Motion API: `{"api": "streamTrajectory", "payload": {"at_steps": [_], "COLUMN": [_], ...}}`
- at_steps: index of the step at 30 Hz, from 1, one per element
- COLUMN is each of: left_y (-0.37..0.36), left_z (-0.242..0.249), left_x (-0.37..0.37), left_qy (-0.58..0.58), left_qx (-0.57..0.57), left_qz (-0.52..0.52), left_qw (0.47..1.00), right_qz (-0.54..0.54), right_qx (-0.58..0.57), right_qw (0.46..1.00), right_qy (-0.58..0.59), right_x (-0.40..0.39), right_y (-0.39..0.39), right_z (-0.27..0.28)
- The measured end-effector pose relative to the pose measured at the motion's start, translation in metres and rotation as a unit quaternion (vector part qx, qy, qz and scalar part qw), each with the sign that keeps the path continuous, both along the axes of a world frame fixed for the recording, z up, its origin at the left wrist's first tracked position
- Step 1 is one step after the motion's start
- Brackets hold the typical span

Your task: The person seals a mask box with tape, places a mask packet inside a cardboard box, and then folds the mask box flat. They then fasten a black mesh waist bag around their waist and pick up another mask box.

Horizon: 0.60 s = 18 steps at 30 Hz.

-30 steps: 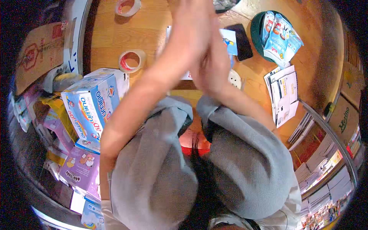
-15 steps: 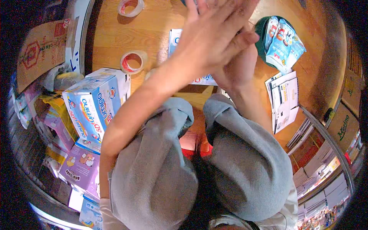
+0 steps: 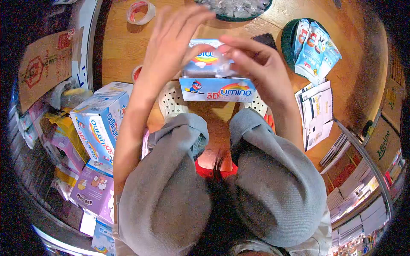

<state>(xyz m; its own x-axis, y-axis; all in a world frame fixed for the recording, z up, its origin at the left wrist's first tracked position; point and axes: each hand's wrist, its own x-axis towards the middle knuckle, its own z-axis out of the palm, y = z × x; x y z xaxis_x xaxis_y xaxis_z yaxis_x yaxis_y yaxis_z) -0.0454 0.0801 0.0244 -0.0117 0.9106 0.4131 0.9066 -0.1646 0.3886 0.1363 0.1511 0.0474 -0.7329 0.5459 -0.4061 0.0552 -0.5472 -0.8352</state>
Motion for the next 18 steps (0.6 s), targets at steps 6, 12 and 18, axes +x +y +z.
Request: {"api": "streamTrajectory", "payload": {"at_steps": [6, 12, 18], "left_y": [-0.008, -0.027, -0.038], "left_z": [0.007, 0.008, 0.0], "left_x": [0.006, -0.002, -0.007], "left_qy": [-0.183, -0.431, -0.486], "left_qx": [-0.042, -0.174, -0.145], "left_qz": [0.023, 0.226, 0.275], "left_qw": [0.982, 0.856, 0.817], "right_qz": [-0.065, -0.115, -0.092], "right_qx": [0.033, 0.184, 0.397], "right_qw": [0.997, 0.974, 0.904], "right_qy": [0.015, -0.065, -0.128], "right_x": [0.004, 0.004, -0.032], "right_y": [0.016, 0.087, 0.129], "right_z": [-0.009, -0.052, -0.1]}}
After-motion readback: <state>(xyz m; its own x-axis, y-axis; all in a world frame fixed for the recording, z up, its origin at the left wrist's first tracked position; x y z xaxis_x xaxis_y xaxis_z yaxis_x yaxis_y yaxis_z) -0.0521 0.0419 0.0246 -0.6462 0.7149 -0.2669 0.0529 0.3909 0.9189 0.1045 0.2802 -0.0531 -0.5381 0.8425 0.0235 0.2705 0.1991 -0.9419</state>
